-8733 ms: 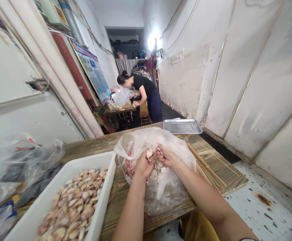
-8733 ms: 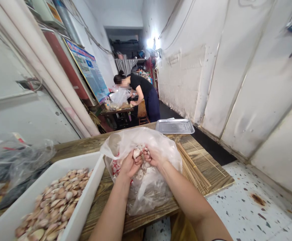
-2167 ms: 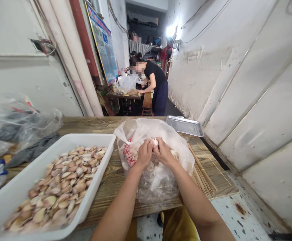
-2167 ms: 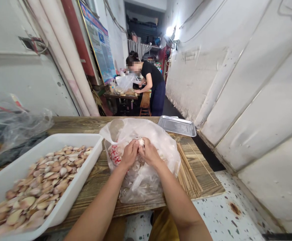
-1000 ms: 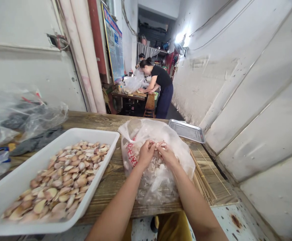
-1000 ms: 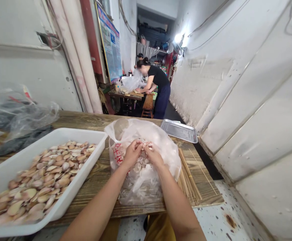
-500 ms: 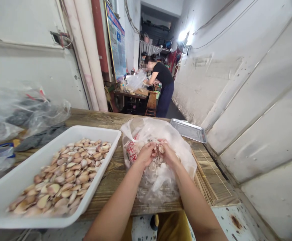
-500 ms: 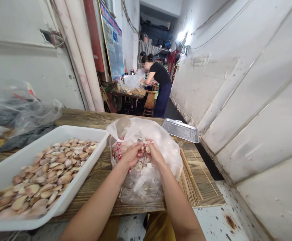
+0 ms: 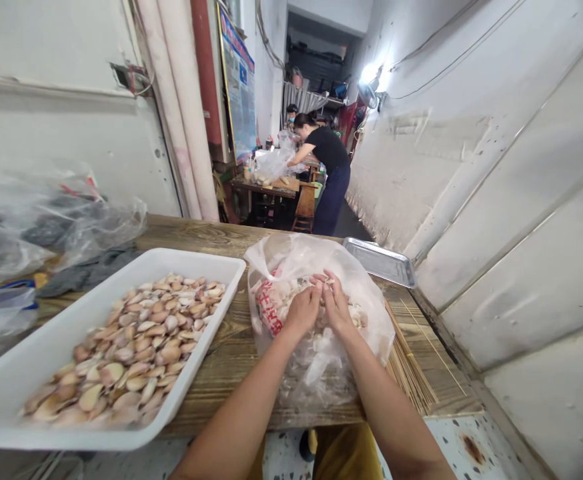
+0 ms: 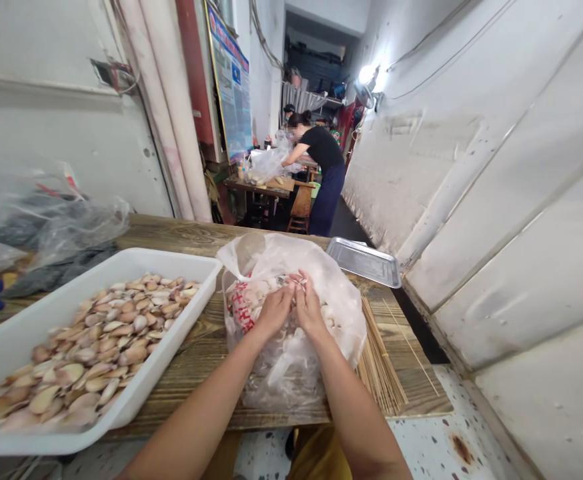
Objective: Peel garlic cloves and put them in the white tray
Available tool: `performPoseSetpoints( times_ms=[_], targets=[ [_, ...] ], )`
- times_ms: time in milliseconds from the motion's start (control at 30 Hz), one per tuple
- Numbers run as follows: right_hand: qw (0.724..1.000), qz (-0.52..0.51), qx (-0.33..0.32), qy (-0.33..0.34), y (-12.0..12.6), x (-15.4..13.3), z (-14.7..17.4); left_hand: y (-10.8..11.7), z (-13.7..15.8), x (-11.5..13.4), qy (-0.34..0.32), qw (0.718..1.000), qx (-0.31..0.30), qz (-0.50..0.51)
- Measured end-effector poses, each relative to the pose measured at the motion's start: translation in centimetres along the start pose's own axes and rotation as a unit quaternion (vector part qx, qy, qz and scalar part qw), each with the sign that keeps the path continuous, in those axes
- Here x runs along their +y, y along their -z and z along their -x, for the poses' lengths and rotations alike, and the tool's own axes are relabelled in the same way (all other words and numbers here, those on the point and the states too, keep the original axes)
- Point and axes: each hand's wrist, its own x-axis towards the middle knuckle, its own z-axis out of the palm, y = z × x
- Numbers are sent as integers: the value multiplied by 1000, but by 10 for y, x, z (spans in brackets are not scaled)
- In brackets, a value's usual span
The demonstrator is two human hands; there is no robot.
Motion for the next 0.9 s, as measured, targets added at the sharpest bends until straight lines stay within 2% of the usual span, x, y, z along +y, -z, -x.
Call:
performPoseSetpoints(
  times_ms=[133, 267, 367, 467, 533, 600, 667, 700, 733, 833, 900],
  targets=[
    [998, -10, 52, 31, -3, 4, -1, 2, 1, 2, -6, 999, -37, 0],
    [996, -22, 80, 38, -6, 3, 1, -1, 2, 1, -12, 998, -10, 57],
    [993, -47, 103, 18, -9, 1, 1, -7, 3, 2, -10, 995, 36, 92],
    [978, -155, 135, -43, -10, -1, -2, -11, 4, 5, 17, 986, 51, 161],
    [952, -260, 136, -88, -7, -2, -5, -10, 2, 8, 80, 963, 27, 255],
    [927, -336, 124, -109, -3, -4, -9, -5, 0, 9, 174, 911, -12, 374],
    [919, -362, 111, -108, 0, -4, -10, 2, -3, 10, 245, 851, -41, 463],
    [921, -361, 105, -104, 0, -5, -11, 4, -3, 10, 256, 834, -49, 487],
    [925, -353, 99, -101, 0, -5, -10, 6, -4, 10, 255, 829, -57, 495],
    [942, -312, 88, -92, -4, -7, -6, 7, -2, 10, 228, 853, -73, 464],
    [952, -278, 93, -88, -6, -9, -2, 5, 0, 11, 239, 861, -84, 440]
  ],
)
